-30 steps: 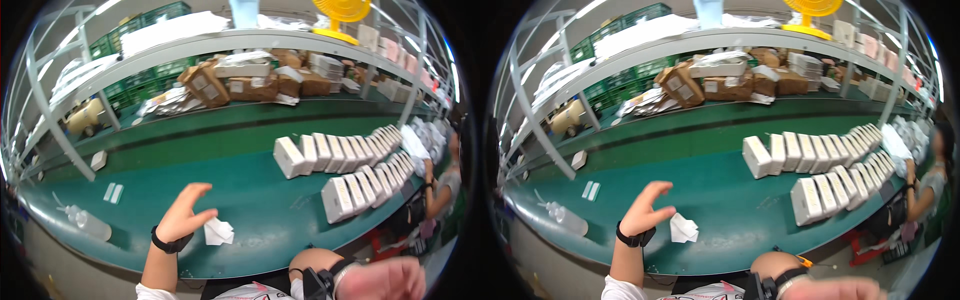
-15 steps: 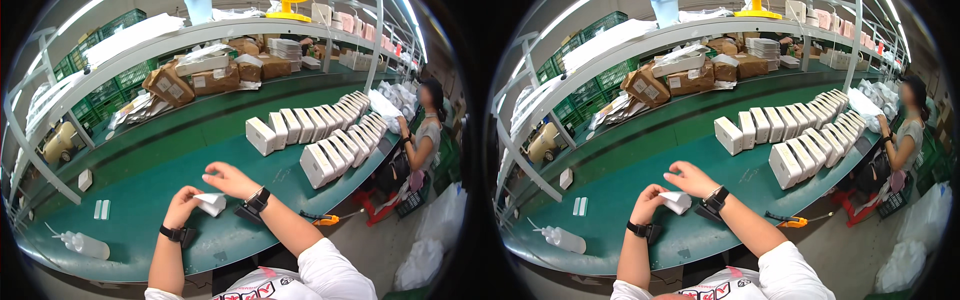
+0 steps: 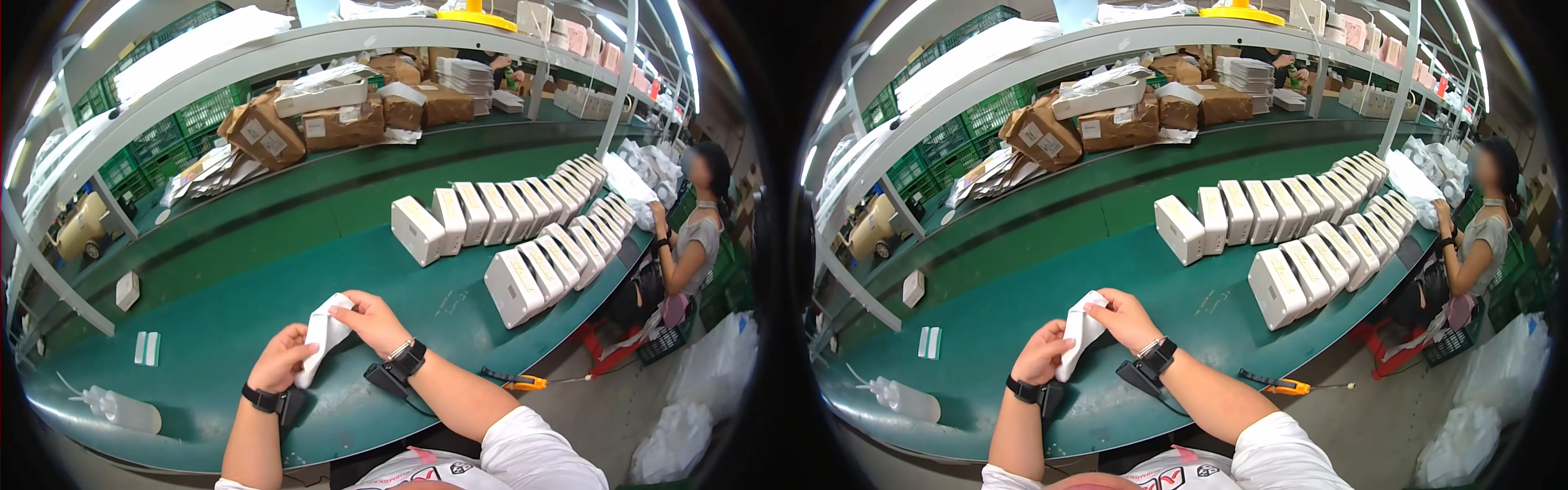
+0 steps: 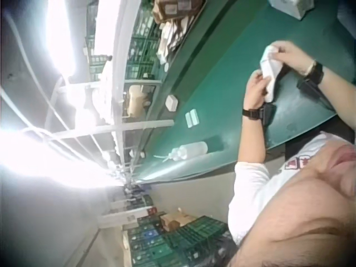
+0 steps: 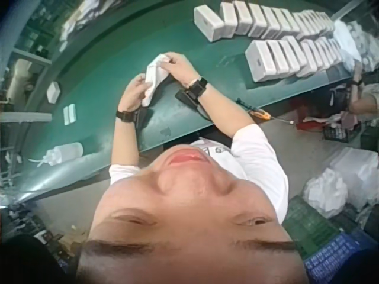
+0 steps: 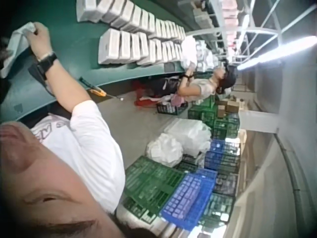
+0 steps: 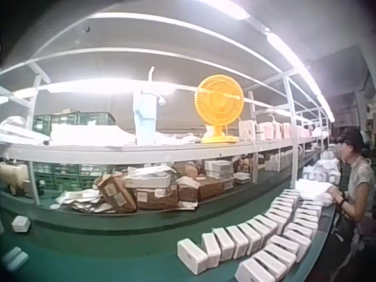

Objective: The person applies liquid from a bottle to a cloth, wipes the bottom and sides of a white box, and blows air onto it with a nozzle. They then place the box back on the table and repeat the process with another box.

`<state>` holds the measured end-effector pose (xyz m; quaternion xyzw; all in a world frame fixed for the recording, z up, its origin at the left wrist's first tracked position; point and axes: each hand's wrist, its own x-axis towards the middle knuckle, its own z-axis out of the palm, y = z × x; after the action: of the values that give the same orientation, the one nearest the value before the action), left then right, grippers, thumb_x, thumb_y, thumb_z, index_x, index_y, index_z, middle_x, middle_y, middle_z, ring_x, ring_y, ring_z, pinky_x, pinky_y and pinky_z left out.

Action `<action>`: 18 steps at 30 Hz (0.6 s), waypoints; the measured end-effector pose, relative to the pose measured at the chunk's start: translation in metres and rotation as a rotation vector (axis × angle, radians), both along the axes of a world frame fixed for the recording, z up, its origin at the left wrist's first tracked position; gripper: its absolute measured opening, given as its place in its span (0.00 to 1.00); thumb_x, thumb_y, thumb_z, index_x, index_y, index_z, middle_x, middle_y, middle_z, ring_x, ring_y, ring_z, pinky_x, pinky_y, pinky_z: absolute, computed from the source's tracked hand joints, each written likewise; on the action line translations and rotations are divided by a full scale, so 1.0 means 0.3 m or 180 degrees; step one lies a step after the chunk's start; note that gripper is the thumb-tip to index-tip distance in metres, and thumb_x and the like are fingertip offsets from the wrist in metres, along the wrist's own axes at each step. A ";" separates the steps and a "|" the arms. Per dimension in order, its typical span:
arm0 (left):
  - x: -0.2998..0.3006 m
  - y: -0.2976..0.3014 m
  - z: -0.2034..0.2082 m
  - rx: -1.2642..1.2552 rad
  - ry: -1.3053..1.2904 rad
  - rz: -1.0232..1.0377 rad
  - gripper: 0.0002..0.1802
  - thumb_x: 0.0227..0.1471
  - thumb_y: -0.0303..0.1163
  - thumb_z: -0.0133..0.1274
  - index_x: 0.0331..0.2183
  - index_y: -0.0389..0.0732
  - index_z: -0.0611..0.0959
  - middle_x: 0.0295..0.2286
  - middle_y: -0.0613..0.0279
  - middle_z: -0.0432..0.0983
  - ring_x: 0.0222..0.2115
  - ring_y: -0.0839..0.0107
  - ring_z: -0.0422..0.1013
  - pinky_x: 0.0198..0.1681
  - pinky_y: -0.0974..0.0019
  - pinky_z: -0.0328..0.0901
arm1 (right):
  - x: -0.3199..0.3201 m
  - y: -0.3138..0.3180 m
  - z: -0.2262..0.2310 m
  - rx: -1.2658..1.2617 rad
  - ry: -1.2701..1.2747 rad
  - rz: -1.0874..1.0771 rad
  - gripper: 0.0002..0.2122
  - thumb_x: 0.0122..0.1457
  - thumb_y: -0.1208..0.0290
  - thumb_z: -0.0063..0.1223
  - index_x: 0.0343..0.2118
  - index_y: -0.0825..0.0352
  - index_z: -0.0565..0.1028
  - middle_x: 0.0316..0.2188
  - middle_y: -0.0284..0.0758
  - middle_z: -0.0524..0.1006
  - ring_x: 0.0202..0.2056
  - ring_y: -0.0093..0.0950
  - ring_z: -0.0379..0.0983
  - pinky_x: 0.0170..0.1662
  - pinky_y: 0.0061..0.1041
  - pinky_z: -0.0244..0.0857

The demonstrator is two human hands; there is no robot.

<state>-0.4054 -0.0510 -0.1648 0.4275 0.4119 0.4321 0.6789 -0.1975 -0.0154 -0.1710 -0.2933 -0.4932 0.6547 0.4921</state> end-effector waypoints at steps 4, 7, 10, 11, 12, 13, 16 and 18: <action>-0.013 -0.007 -0.002 -0.0442 -0.0325 -0.0390 0.11 0.52 0.26 0.56 0.39 0.38 0.76 0.34 0.63 0.77 0.35 0.74 0.74 0.40 0.68 0.69 | 0.010 0.026 -0.018 -0.0280 0.0298 -0.0051 0.09 0.61 0.73 0.54 0.42 0.70 0.76 0.35 0.30 0.79 0.37 0.17 0.74 0.40 0.18 0.67; -0.008 0.002 0.015 0.0027 -0.0306 -0.0280 0.08 0.51 0.26 0.56 0.36 0.39 0.77 0.33 0.62 0.77 0.35 0.72 0.74 0.40 0.67 0.69 | 0.010 0.028 -0.026 -0.0374 0.0510 0.0093 0.10 0.61 0.73 0.55 0.44 0.69 0.75 0.38 0.31 0.79 0.40 0.18 0.74 0.42 0.18 0.68; -0.011 0.008 -0.004 -0.0108 -0.0368 -0.0113 0.05 0.53 0.26 0.55 0.34 0.40 0.76 0.33 0.63 0.77 0.34 0.72 0.74 0.39 0.67 0.70 | 0.006 0.010 -0.017 -0.0283 0.0464 -0.0144 0.07 0.61 0.73 0.55 0.40 0.69 0.76 0.33 0.28 0.78 0.33 0.16 0.72 0.38 0.18 0.66; -0.015 0.013 -0.010 -0.0153 -0.0399 -0.0016 0.04 0.54 0.26 0.54 0.34 0.40 0.76 0.33 0.63 0.77 0.33 0.72 0.74 0.38 0.67 0.70 | 0.003 0.003 -0.008 -0.0275 0.0473 -0.0140 0.07 0.61 0.73 0.55 0.40 0.69 0.76 0.33 0.28 0.78 0.33 0.16 0.72 0.38 0.18 0.66; -0.017 0.017 -0.019 -0.0143 -0.0391 -0.0013 0.04 0.54 0.26 0.54 0.34 0.40 0.76 0.33 0.63 0.77 0.33 0.72 0.74 0.38 0.67 0.70 | 0.002 -0.010 -0.001 0.0185 0.0236 -0.0249 0.07 0.59 0.73 0.56 0.39 0.68 0.76 0.32 0.28 0.78 0.33 0.17 0.72 0.37 0.18 0.66; -0.019 0.017 -0.034 -0.0076 -0.0273 0.0136 0.03 0.55 0.27 0.53 0.33 0.41 0.76 0.33 0.63 0.77 0.33 0.73 0.74 0.38 0.68 0.70 | 0.002 -0.024 0.008 0.0646 -0.0004 -0.0356 0.08 0.58 0.72 0.57 0.39 0.68 0.76 0.31 0.28 0.77 0.32 0.18 0.71 0.36 0.18 0.66; -0.013 0.019 -0.053 0.0065 -0.0058 0.0451 0.02 0.58 0.28 0.51 0.33 0.42 0.75 0.32 0.64 0.77 0.31 0.73 0.74 0.36 0.69 0.70 | 0.027 -0.054 0.057 0.1396 -0.0475 0.0252 0.09 0.56 0.71 0.60 0.38 0.68 0.76 0.31 0.28 0.76 0.31 0.19 0.71 0.35 0.18 0.65; -0.007 0.018 -0.044 0.0128 -0.0188 0.0711 0.02 0.59 0.28 0.50 0.33 0.42 0.74 0.31 0.64 0.76 0.31 0.76 0.73 0.34 0.72 0.69 | 0.042 -0.071 0.081 0.1891 -0.0915 0.1659 0.11 0.53 0.70 0.62 0.37 0.68 0.76 0.32 0.30 0.75 0.31 0.21 0.70 0.34 0.20 0.65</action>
<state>-0.4075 -0.0457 -0.1779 0.3795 0.4280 0.5256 0.6297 -0.1850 -0.0367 -0.1468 -0.0924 -0.7818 0.5390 0.2995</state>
